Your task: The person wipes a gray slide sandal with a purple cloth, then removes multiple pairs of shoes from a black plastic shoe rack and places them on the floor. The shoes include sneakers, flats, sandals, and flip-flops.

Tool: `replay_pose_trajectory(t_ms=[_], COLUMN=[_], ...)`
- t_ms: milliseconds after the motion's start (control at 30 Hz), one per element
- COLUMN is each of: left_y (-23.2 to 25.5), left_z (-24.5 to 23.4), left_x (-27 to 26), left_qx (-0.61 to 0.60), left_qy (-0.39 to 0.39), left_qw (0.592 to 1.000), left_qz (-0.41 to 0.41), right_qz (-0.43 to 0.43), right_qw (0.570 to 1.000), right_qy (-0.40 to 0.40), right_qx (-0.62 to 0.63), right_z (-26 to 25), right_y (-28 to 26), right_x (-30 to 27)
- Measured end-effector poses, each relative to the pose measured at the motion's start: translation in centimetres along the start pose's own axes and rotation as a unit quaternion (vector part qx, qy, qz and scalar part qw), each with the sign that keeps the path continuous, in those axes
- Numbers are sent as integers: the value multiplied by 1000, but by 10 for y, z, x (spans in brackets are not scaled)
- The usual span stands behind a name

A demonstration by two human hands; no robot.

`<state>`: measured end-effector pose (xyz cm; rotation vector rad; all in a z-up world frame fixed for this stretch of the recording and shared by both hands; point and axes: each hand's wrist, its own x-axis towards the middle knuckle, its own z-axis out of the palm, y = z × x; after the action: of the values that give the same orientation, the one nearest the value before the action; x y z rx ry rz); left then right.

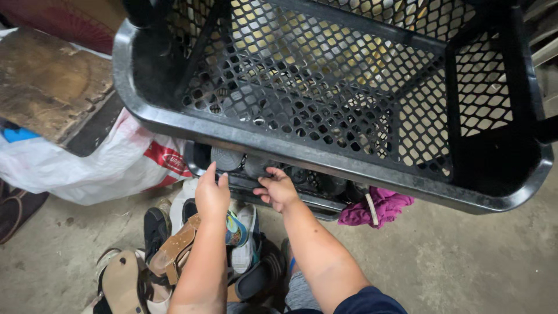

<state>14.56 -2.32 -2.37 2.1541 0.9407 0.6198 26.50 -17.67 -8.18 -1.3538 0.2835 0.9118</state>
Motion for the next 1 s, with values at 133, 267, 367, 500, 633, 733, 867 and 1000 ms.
replay_pose_trajectory(t_ms=[133, 267, 367, 500, 633, 733, 867, 1000], left_y=[4, 8, 12, 13, 1, 0, 2, 3], left_z=[5, 8, 9, 18, 22, 25, 27, 26], left_x=[8, 19, 29, 37, 40, 41, 44, 51], left_qx=[16, 65, 94, 138, 158, 184, 226, 262], left_qy=[22, 4, -19, -36, -32, -4, -44, -71], left_qw=[998, 994, 988, 976, 970, 965, 960, 952], left_qz=[62, 83, 118, 163, 180, 188, 158, 139], right_qz=[37, 56, 46, 22, 9, 23, 23, 25], right_qw=[999, 998, 999, 999, 999, 997, 995, 989], right_qy=[-2, -24, -18, 27, 32, 38, 26, 21], right_qx=[-33, -16, 11, 30, 43, 65, 98, 144], right_z=[3, 0, 0, -1, 1, -2, -3, -7], right_y=[-8, -13, -9, -1, 4, -1, -2, 1], right_x=[1, 3, 7, 11, 11, 9, 8, 16])
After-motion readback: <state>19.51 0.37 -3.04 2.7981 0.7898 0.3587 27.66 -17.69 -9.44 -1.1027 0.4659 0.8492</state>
